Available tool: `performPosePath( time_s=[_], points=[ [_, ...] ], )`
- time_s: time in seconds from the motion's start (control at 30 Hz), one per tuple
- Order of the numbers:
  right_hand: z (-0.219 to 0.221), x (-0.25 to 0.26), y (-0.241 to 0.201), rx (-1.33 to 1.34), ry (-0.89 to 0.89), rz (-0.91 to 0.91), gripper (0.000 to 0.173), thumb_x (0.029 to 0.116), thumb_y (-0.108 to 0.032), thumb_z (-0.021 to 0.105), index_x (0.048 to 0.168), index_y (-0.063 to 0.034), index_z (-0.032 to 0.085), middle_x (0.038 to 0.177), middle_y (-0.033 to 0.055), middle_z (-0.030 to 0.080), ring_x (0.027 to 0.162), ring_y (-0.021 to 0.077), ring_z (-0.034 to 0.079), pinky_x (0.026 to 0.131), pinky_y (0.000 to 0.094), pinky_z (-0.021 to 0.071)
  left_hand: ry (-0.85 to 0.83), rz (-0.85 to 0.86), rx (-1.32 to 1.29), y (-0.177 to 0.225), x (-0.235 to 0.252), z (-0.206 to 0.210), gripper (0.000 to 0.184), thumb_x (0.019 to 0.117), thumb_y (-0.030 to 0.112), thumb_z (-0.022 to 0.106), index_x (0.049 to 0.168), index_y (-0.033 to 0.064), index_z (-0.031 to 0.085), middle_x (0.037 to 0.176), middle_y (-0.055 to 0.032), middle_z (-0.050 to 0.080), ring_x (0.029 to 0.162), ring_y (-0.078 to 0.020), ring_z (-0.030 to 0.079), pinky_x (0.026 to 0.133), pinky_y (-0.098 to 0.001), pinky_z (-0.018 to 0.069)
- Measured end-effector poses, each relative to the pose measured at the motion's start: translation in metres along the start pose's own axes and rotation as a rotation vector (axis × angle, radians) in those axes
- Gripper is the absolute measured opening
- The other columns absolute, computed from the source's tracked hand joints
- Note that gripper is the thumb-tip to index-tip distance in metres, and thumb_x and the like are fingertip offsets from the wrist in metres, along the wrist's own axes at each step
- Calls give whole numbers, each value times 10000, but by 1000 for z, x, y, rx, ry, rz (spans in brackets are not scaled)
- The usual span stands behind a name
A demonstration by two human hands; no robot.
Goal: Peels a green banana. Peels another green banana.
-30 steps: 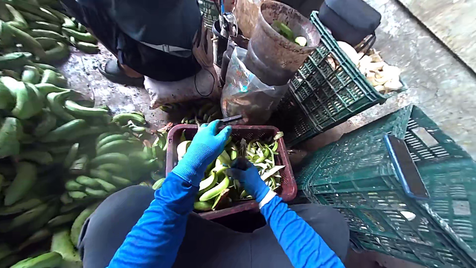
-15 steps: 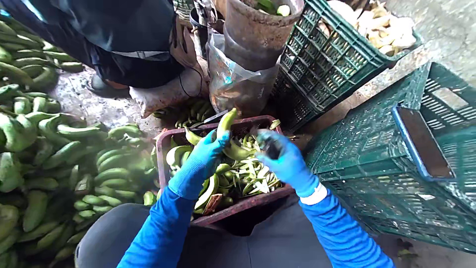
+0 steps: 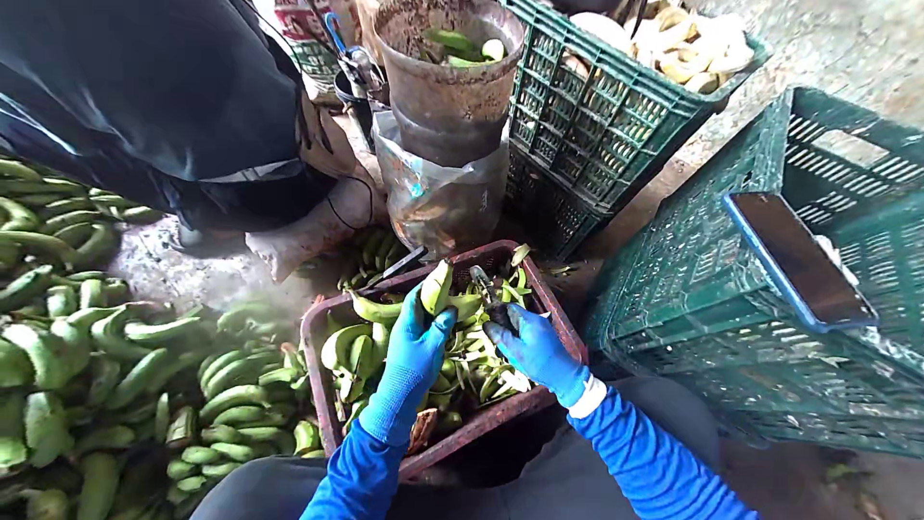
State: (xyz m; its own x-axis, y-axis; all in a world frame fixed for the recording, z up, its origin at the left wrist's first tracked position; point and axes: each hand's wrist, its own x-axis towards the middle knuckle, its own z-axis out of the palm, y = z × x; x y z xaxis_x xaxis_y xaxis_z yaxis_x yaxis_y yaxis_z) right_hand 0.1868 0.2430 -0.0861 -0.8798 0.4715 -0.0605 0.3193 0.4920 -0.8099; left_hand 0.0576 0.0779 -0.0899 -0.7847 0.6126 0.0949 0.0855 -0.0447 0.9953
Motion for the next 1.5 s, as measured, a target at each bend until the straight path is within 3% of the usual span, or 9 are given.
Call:
performPosePath(
  time_s=[0.27, 0.47, 0.57, 0.77, 0.93, 1.07, 1.27, 1.37, 1.5],
  points=[
    [24, 6, 27, -206, -369, 238, 412, 984, -481, 562, 1173, -131, 666, 952, 87, 703, 866, 252, 694, 789, 534, 562, 120, -7, -501, 18, -1, -1, 518, 1038, 246, 576, 1486, 80, 375, 1267, -199, 644, 1049, -345, 699, 888, -526, 610],
    [7, 6, 12, -3, -83, -134, 592, 990, -522, 605, 1425, -121, 601, 1310, 49, 676, 1185, 113, 649, 1050, 355, 541, 123, -211, -710, 13, 3, -26, 452, 1055, 432, 426, 1446, 210, 470, 1016, -103, 668, 825, -217, 669, 707, -395, 587],
    [8, -5, -3, 7, -49, -314, 631, 1022, -606, 482, 1382, -110, 633, 1255, 56, 688, 1127, 117, 664, 980, 364, 574, 166, -274, -580, 7, 5, -23, 522, 1058, 566, 352, 1236, 146, 606, 912, -93, 677, 752, -204, 662, 648, -392, 585],
    [15, -20, -5, -96, -134, -470, 610, 996, -642, 496, 1327, -168, 692, 1128, 57, 700, 1016, 144, 675, 878, 376, 592, 112, -286, -445, 13, 3, -17, 477, 1097, 466, 300, 1360, 209, 605, 1048, -68, 704, 862, -169, 679, 733, -366, 590],
    [24, -16, 4, -75, -165, -380, 568, 985, -605, 552, 1291, -151, 706, 1118, 70, 695, 1017, 154, 672, 889, 383, 582, 78, -326, -416, 12, -6, -4, 464, 1109, 400, 300, 1295, 143, 639, 993, -78, 704, 841, -164, 679, 733, -349, 590],
    [24, 6, 16, -180, 207, -432, 384, 950, -465, 677, 1186, -174, 762, 1089, 70, 719, 1022, 203, 688, 897, 428, 592, 16, -330, -477, 9, -10, 7, 368, 1104, 248, 331, 1275, 74, 606, 993, -93, 690, 862, -173, 676, 752, -361, 593],
    [2, 33, 30, -319, 483, -349, 438, 914, -465, 729, 1301, -261, 717, 1142, 67, 683, 1079, 236, 649, 926, 465, 559, 24, -437, -454, 10, 0, 12, 501, 1110, 451, 306, 1202, 92, 643, 938, -104, 685, 805, -196, 679, 692, -375, 595],
    [-15, 37, 30, -303, 480, -193, 423, 942, -365, 698, 1336, -212, 697, 1150, 120, 689, 1030, 287, 677, 864, 528, 579, -70, -423, -504, 8, -4, 3, 492, 1097, 471, 357, 1283, 88, 605, 958, -114, 681, 791, -192, 674, 682, -356, 596],
    [-39, 31, 19, -185, 320, 4, 481, 1004, -452, 608, 1414, -201, 628, 1249, 109, 682, 1141, 256, 662, 985, 529, 541, -142, -321, -531, 7, -4, -14, 594, 1027, 476, 547, 1491, 125, 428, 1003, -160, 682, 800, -232, 697, 700, -368, 618]
  ],
)
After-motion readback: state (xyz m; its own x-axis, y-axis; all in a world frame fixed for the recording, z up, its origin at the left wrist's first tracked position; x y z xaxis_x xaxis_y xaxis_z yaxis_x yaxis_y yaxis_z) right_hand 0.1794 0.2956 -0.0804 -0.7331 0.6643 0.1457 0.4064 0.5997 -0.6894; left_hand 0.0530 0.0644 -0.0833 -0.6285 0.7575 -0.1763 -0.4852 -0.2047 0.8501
